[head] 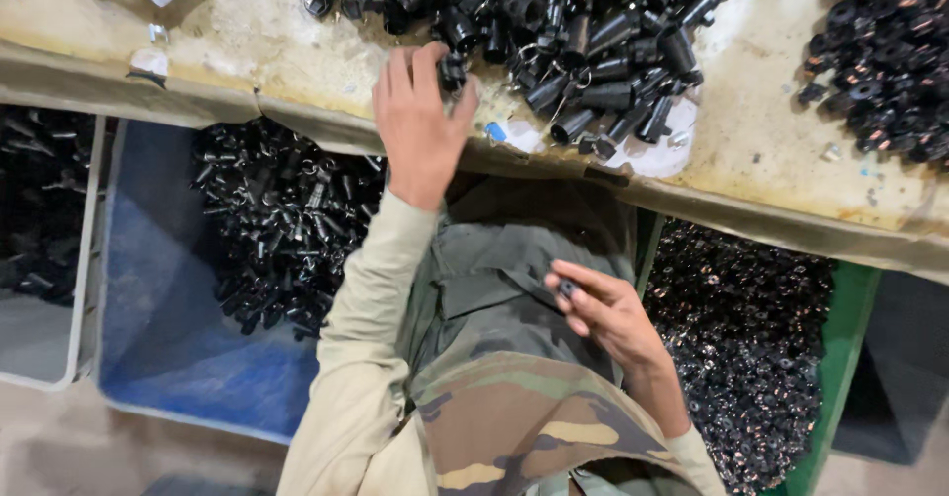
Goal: The person repeatedly picks a black cylindrical component and a small metal ring from piles on a table, inserts the ring into the component, and places the assembled unit into a blue bin. The person occasionally shifts the pile of components on the table to access more items.
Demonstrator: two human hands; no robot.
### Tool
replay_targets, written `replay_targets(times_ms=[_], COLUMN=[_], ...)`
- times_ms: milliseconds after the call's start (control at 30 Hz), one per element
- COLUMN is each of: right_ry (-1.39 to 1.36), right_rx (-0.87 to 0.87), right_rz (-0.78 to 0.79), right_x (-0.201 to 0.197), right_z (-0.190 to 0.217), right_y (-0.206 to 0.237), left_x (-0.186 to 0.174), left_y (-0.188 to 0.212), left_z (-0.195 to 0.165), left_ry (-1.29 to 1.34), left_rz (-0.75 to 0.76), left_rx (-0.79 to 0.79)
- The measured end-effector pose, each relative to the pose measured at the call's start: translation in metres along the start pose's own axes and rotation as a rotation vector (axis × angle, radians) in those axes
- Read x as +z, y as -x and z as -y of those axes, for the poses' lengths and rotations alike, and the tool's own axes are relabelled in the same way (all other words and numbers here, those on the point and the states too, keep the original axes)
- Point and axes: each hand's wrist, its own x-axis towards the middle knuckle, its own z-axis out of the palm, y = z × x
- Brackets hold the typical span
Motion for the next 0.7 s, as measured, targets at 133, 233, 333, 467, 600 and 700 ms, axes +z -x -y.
replay_targets(times_ms=[133,233,333,467,600,700], right_ry=[-0.185,-0.353,-0.169,0.258,0.132,0.929], right_rx=[-0.265,-0.318,-0.183,-0.093,-0.484,-0.671], right_rz=[0.113,0.137,-0.084,-0.304,-0.175,-0.317], right_x=[-0.008,-0.005,0.006,0.026,0.055,0.077], right_z=[0.005,0.003,0.003,0.016,0.034,0.055], right_y=[0.020,0.026,0.016,-0.003,-0.015,-0.023], left_x=[-0.003,-0.010,-0.017,-0.032,-0.021,-0.020], left_y=[-0.011,-0.010,-0.004,0.041,0.092,0.114], left_z=[0.023,0.024,0.006,-0.026,-0.039,-0.030], left_ry=[0.083,0.333,0.822,1.019,0.795,0.915], left_rz=[-0.067,-0.215,-0.071,0.659,0.627,0.654], left_rx=[0.105,0.166,0.141,0.283,0.287,0.123])
